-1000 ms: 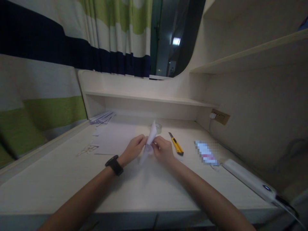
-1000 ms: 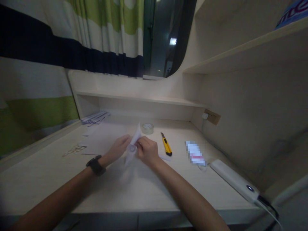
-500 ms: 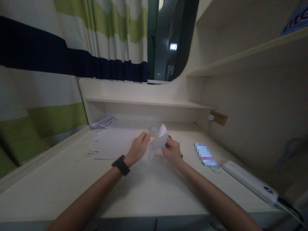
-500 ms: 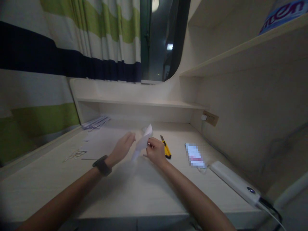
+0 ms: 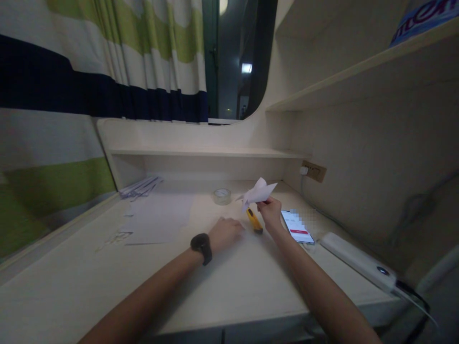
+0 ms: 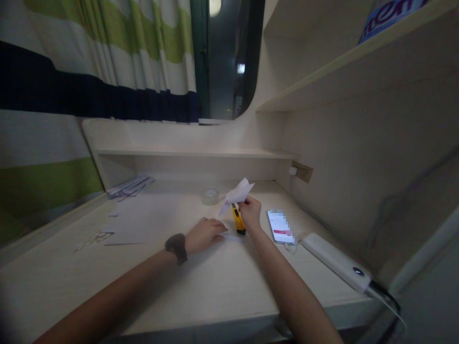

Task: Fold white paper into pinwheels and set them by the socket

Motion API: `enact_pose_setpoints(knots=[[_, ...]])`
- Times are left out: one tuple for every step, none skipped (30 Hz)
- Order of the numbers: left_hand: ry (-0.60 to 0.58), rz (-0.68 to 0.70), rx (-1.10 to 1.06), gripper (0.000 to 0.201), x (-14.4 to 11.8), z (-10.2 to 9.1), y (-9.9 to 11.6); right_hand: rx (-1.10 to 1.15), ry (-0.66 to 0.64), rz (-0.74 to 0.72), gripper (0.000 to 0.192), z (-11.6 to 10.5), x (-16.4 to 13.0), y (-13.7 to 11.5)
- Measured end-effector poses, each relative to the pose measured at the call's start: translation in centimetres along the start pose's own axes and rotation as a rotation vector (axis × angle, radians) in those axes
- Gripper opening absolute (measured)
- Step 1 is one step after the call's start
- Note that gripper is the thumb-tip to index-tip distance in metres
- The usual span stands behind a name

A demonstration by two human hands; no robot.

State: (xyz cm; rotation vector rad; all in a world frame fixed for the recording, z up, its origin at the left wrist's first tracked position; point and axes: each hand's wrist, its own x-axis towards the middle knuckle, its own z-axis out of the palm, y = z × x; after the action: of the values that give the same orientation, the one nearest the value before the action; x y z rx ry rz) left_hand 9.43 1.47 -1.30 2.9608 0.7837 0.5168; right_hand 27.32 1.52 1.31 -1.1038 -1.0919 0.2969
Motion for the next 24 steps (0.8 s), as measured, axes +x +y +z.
enact_pose_setpoints(knots=[[-0.022, 0.009, 0.013, 0.02, 0.1, 0.1, 0.3, -0.007, -0.013, -0.014, 0.015, 0.0, 0.0, 0.0], [-0.038, 0.018, 0.026, 0.021, 0.3, 0.2, 0.6, -0.015, -0.023, -0.026, 0.016, 0.0, -0.1, 0.1], [-0.047, 0.026, 0.04, 0.022, 0.3, 0.3, 0.9, -0.022, -0.032, -0.034, 0.017, 0.0, -0.2, 0.2], [-0.055, 0.032, 0.056, 0.023, 0.4, 0.3, 1.0, -0.028, -0.04, -0.038, 0.017, 0.0, -0.2, 0.2], [-0.06, 0.036, 0.071, 0.025, 0.3, 0.4, 1.1, -0.029, -0.047, -0.038, 0.018, 0.0, -0.3, 0.3], [-0.06, 0.035, 0.082, 0.026, 0.2, 0.4, 1.0, -0.027, -0.053, -0.035, 0.018, 0.0, -0.3, 0.4], [-0.052, 0.023, 0.083, 0.028, 0.0, 0.3, 0.8, -0.024, -0.059, -0.033, 0.018, 0.0, -0.4, 0.5], [-0.036, 0.001, 0.068, 0.03, -0.4, 0.2, 0.5, -0.02, -0.064, -0.032, 0.018, 0.0, -0.4, 0.5], [-0.006, -0.029, 0.034, 0.032, -0.8, 0.1, 0.1, -0.016, -0.07, -0.032, 0.018, 0.1, -0.4, 0.6], [0.032, -0.069, -0.019, 0.032, -1.3, -0.1, -0.4, -0.015, -0.073, -0.035, 0.018, 0.1, -0.4, 0.7], [0.083, -0.102, -0.098, 0.031, -1.8, -0.4, -1.0, -0.016, -0.078, -0.039, 0.018, 0.1, -0.4, 0.8], [0.15, -0.14, -0.194, 0.03, -2.3, -0.8, -1.6, -0.02, -0.083, -0.043, 0.018, 0.2, -0.5, 0.9], [0.211, -0.177, -0.303, 0.029, -2.8, -1.2, -2.1, -0.02, -0.089, -0.045, 0.018, 0.3, -0.5, 0.9], [0.232, -0.221, -0.437, 0.027, -3.2, -1.6, -2.6, -0.02, -0.1, -0.044, 0.018, 0.4, -0.6, 0.9], [0.246, -0.261, -0.576, 0.026, -3.7, -2.1, -3.0, -0.019, -0.115, -0.041, 0.018, 0.5, -0.8, 0.9], [0.267, -0.299, -0.707, 0.029, -4.0, -2.5, -3.2, -0.02, -0.132, -0.04, 0.018, 0.7, -1.0, 0.9], [0.296, -0.332, -0.823, 0.033, -4.4, -3.0, -3.3, -0.028, -0.15, -0.044, 0.018, 0.9, -1.3, 0.8], [0.336, -0.364, -0.919, 0.037, -4.7, -3.4, -3.4, -0.045, -0.167, -0.057, 0.017, 1.1, -1.7, 0.7], [0.387, -0.402, -0.986, 0.039, -4.9, -3.7, -3.3, -0.071, -0.186, -0.079, 0.017, 1.3, -2.1, 0.5], [0.417, -0.433, -1.026, 0.04, -5.2, -4.0, -3.2, -0.099, -0.206, -0.11, 0.017, 1.5, -2.6, 0.4], [0.433, -0.454, -1.05, 0.041, -5.4, -4.2, -3.2, -0.124, -0.228, -0.145, 0.016, 1.7, -3.1, 0.3], [0.441, -0.465, -1.076, 0.041, -5.5, -4.3, -3.1, -0.141, -0.255, -0.18, 0.016, 2.0, -3.7, 0.1], [0.447, -0.475, -1.109, 0.04, -5.6, -4.3, -3.1, -0.153, -0.282, -0.213, 0.016, 2.2, -4.2, 0.0], [0.45, -0.477, -1.141, 0.039, -5.7, -4.3, -3.1, -0.164, -0.305, -0.242, 0.017, 2.4, -4.8, -0.1]])
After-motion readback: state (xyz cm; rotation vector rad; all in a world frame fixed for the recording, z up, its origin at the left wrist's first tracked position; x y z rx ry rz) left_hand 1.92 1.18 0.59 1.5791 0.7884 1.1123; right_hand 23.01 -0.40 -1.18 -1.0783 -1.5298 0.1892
